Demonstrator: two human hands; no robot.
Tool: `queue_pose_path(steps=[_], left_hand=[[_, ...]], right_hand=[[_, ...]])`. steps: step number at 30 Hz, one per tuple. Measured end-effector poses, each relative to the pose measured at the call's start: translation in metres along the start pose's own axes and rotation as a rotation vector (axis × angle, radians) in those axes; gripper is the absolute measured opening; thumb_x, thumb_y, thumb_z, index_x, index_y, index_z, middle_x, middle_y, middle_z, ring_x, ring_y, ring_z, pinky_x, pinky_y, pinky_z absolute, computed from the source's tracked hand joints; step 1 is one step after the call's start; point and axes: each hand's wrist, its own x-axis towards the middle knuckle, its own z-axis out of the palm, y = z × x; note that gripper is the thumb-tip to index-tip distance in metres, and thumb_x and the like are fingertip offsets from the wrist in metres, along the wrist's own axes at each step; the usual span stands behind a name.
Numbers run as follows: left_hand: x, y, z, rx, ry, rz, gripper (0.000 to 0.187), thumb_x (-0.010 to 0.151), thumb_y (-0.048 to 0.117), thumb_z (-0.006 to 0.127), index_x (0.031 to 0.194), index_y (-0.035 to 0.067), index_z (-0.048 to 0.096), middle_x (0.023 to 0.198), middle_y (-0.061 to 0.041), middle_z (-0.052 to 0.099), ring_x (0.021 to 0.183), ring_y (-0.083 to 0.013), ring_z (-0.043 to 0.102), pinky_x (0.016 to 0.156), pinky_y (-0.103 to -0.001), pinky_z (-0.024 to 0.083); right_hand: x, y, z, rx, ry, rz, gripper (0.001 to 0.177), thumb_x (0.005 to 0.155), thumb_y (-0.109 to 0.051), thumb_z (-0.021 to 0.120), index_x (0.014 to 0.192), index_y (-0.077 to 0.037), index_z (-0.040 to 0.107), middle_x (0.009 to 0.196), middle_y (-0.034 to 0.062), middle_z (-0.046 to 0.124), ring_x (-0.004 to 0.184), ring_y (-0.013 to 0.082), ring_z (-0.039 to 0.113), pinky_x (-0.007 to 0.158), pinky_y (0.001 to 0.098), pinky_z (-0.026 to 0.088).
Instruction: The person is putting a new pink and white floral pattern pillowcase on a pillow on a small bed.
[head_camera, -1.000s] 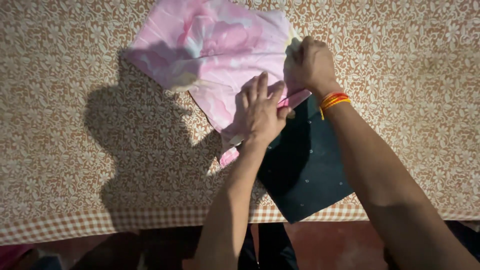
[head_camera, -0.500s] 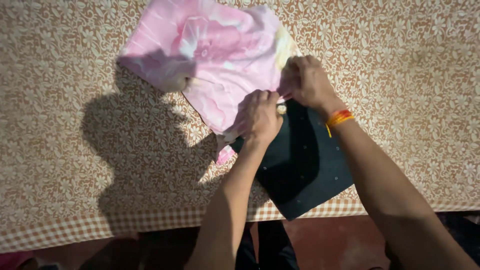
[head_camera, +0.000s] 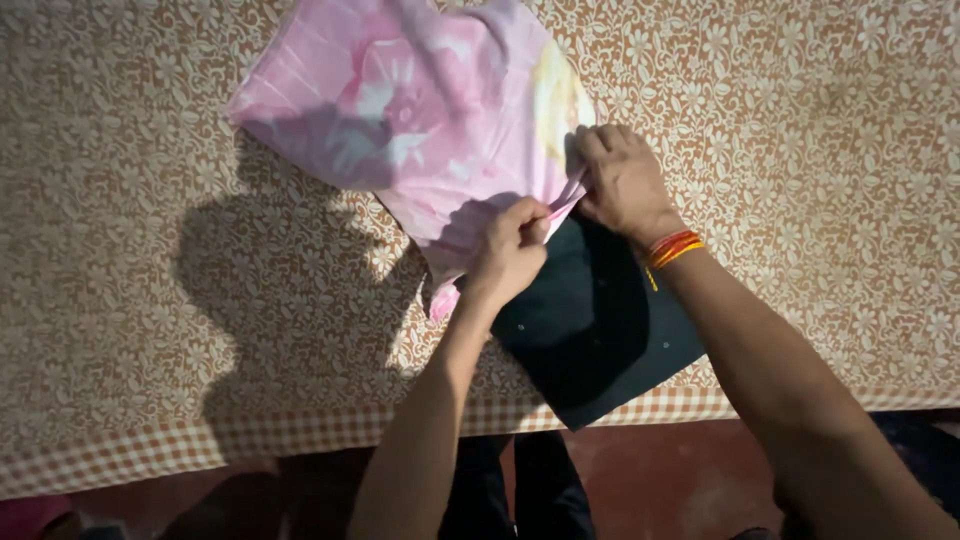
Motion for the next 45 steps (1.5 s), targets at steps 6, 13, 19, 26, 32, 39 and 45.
queue_pose_path(steps=[6, 13, 19, 26, 32, 39, 45], left_hand=[[-0.028, 0.021, -0.018, 0.140, 0.015, 0.078, 0.029, 0.085, 0.021, 0.078, 0.108, 0.010, 0.065, 0.096, -0.016, 0.069, 0.088, -0.0328, 0.070, 0.077, -0.044, 0.055], [-0.005, 0.068, 0.006, 0.330, 0.153, 0.360, 0.047, 0.071, 0.007, 0.072, 0.116, 0.010, 0.057, 0.108, -0.018, 0.065, 0.100, -0.0413, 0.066, 0.082, -0.052, 0.053], [-0.011, 0.061, 0.011, 0.154, 0.023, 0.222, 0.015, 0.091, 0.011, 0.069, 0.104, 0.012, 0.061, 0.078, -0.019, 0.068, 0.082, -0.0432, 0.069, 0.064, -0.053, 0.050], [-0.020, 0.064, -0.004, 0.151, -0.007, 0.106, 0.014, 0.090, 0.016, 0.071, 0.093, 0.010, 0.058, 0.068, -0.019, 0.064, 0.070, -0.0415, 0.069, 0.058, -0.050, 0.049], [-0.022, 0.051, 0.009, 0.263, 0.095, 0.241, 0.014, 0.087, 0.009, 0.071, 0.095, 0.008, 0.059, 0.079, -0.019, 0.067, 0.079, -0.0421, 0.068, 0.067, -0.052, 0.051], [-0.043, 0.043, 0.010, 0.400, -0.014, 0.231, 0.035, 0.074, 0.008, 0.075, 0.109, 0.006, 0.069, 0.090, -0.019, 0.071, 0.086, -0.0384, 0.070, 0.080, -0.049, 0.055], [-0.019, 0.103, -0.022, 0.283, -0.001, 0.296, 0.032, 0.096, 0.009, 0.068, 0.127, 0.013, 0.069, 0.124, -0.010, 0.070, 0.118, -0.0268, 0.066, 0.104, -0.039, 0.052]], right_hand=[[-0.023, -0.019, -0.033, 0.086, 0.027, -0.064, 0.053, 0.070, -0.012, 0.075, 0.120, 0.000, 0.062, 0.103, 0.0203, 0.064, 0.099, 0.0406, 0.061, 0.088, 0.0493, 0.051], [-0.041, -0.036, -0.053, 0.288, 0.136, -0.002, 0.021, 0.082, -0.011, 0.073, 0.096, -0.002, 0.060, 0.082, 0.0158, 0.060, 0.081, 0.0368, 0.062, 0.073, 0.0458, 0.052], [-0.039, -0.004, -0.022, 0.144, 0.132, -0.111, 0.039, 0.074, -0.013, 0.075, 0.109, -0.003, 0.058, 0.099, 0.0178, 0.059, 0.095, 0.0405, 0.059, 0.081, 0.0488, 0.052], [0.002, 0.005, -0.030, 0.087, 0.137, -0.150, 0.056, 0.084, -0.025, 0.080, 0.128, 0.000, 0.057, 0.105, 0.0222, 0.057, 0.092, 0.0425, 0.059, 0.079, 0.0504, 0.052], [-0.012, 0.016, -0.047, 0.077, -0.077, -0.115, 0.046, 0.084, -0.016, 0.073, 0.126, -0.004, 0.061, 0.101, 0.0153, 0.061, 0.090, 0.0359, 0.064, 0.076, 0.0466, 0.055], [-0.058, -0.027, -0.071, 0.088, 0.002, -0.162, 0.041, 0.070, -0.015, 0.077, 0.109, -0.007, 0.066, 0.100, 0.0121, 0.064, 0.093, 0.0345, 0.064, 0.078, 0.0454, 0.053], [-0.065, -0.023, -0.057, 0.213, 0.080, -0.052, 0.037, 0.072, -0.010, 0.072, 0.108, -0.005, 0.066, 0.093, 0.0149, 0.058, 0.090, 0.0357, 0.060, 0.078, 0.0461, 0.051]])
